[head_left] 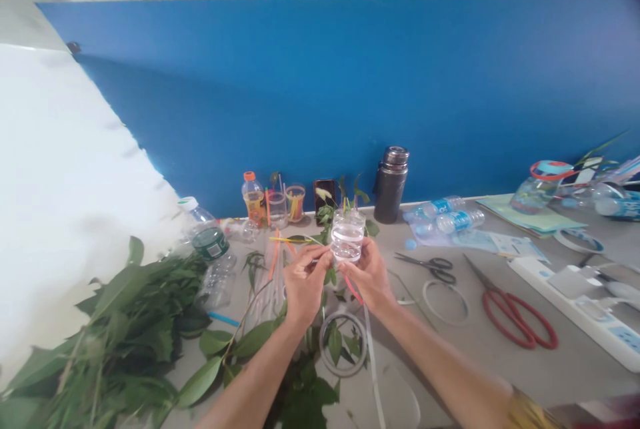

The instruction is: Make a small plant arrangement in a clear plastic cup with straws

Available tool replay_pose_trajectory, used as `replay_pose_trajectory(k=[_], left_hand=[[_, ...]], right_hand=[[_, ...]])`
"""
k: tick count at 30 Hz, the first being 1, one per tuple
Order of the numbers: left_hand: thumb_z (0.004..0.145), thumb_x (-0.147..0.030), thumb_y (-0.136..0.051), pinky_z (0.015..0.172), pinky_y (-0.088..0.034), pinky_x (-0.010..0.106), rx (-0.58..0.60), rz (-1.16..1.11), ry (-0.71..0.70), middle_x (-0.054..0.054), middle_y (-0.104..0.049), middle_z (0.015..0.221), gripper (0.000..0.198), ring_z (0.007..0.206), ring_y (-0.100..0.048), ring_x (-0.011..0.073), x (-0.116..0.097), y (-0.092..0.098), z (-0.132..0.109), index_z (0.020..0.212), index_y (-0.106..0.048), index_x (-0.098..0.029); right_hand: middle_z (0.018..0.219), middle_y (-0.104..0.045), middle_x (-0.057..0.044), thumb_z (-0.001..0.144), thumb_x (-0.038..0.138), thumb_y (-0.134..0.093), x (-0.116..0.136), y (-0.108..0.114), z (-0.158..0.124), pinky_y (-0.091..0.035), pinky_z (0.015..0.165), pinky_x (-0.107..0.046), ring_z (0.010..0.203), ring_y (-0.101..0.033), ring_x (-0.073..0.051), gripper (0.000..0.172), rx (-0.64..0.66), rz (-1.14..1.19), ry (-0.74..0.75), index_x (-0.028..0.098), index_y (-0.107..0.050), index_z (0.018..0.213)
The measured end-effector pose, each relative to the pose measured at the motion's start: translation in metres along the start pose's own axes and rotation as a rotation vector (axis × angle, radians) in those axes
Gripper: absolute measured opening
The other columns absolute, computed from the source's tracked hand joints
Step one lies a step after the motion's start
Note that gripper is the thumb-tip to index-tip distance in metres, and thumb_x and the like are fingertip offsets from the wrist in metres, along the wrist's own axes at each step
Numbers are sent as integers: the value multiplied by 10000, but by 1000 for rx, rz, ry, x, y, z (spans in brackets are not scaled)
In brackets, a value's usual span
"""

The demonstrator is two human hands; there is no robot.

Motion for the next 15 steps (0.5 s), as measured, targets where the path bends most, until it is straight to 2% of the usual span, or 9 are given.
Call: replay_pose_trajectory(k=[6,15], left_hand=[[791,-360,-760,697,-573,266,2,9,6,72,-753,951,194,838,-689,191,2,0,0,887,-825,-204],[836,-314,-697,709,-558,261,2,49,-45,64,-748,932,176,846,-686,190,-9,-2,-4,891,-821,-201]], right_hand=[[1057,-688,-52,629,298,-899,-2,1,0,-548,846,-359,970,-677,-227,563,-47,-41,33,224,-549,1064],[1078,-685,-64,609,278,-903,-1,1,-2,-528,912,-387,1019,-665,-241,589,-96,-79,82,219,-552,1078]])
Point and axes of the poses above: each hand's wrist, its own z-axis towards the middle knuckle, its own y-axis out of the back of the hand, x = y × z, the point moved 5 cm from there along z, towards the middle knuckle
